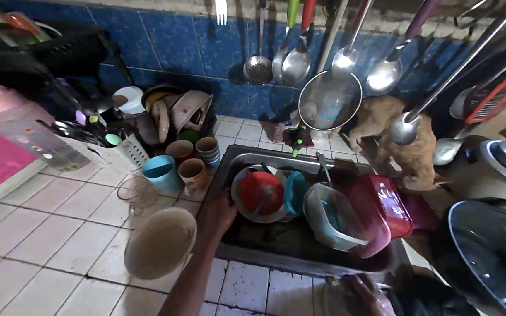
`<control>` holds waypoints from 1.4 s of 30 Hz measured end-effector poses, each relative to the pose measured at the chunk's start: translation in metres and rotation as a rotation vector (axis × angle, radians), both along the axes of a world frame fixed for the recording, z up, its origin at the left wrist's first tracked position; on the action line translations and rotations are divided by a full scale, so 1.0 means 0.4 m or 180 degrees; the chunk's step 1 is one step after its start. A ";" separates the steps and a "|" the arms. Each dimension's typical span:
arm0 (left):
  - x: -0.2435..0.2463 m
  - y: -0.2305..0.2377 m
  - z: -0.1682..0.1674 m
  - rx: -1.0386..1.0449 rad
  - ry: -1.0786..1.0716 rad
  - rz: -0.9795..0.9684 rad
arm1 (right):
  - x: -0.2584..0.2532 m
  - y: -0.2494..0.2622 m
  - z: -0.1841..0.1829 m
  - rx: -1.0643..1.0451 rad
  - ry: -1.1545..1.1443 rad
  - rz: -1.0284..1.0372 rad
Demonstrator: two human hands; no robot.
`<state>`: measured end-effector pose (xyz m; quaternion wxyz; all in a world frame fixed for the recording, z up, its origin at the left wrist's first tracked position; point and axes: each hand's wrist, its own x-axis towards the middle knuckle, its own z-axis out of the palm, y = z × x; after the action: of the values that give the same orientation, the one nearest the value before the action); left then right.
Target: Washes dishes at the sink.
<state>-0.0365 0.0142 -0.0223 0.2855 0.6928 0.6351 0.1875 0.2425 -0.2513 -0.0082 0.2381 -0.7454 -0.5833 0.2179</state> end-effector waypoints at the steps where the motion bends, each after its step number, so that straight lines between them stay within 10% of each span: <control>1: 0.042 0.047 -0.034 -0.0371 -0.0039 -0.0037 | -0.003 -0.004 -0.014 0.0033 -0.0146 0.0055; 12: 0.138 0.151 -0.141 -0.1487 -0.1124 0.0295 | -0.039 -0.047 -0.074 -0.0401 -0.0506 -0.0071; 24: 0.186 0.061 0.049 0.0955 0.0835 -0.0595 | 0.028 -0.029 -0.010 0.0668 0.2893 -0.1425; 30: 0.159 -0.025 -0.014 0.0748 -0.1918 -0.0322 | 0.011 0.135 0.053 0.0656 0.3604 -0.1344; 36: 0.212 -0.186 -0.036 -0.1412 -0.3654 0.0209 | -0.119 0.448 0.008 0.0535 0.2229 -0.0596; 42: 0.121 -0.110 -0.088 -0.0175 -0.3084 0.0337 | -0.241 0.449 -0.044 -0.0044 0.0862 0.1609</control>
<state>0.0120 -0.0299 -0.0576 0.5566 0.4848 0.4681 0.4858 0.1463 -0.0718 -0.0260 0.2469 -0.5421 -0.7120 0.3718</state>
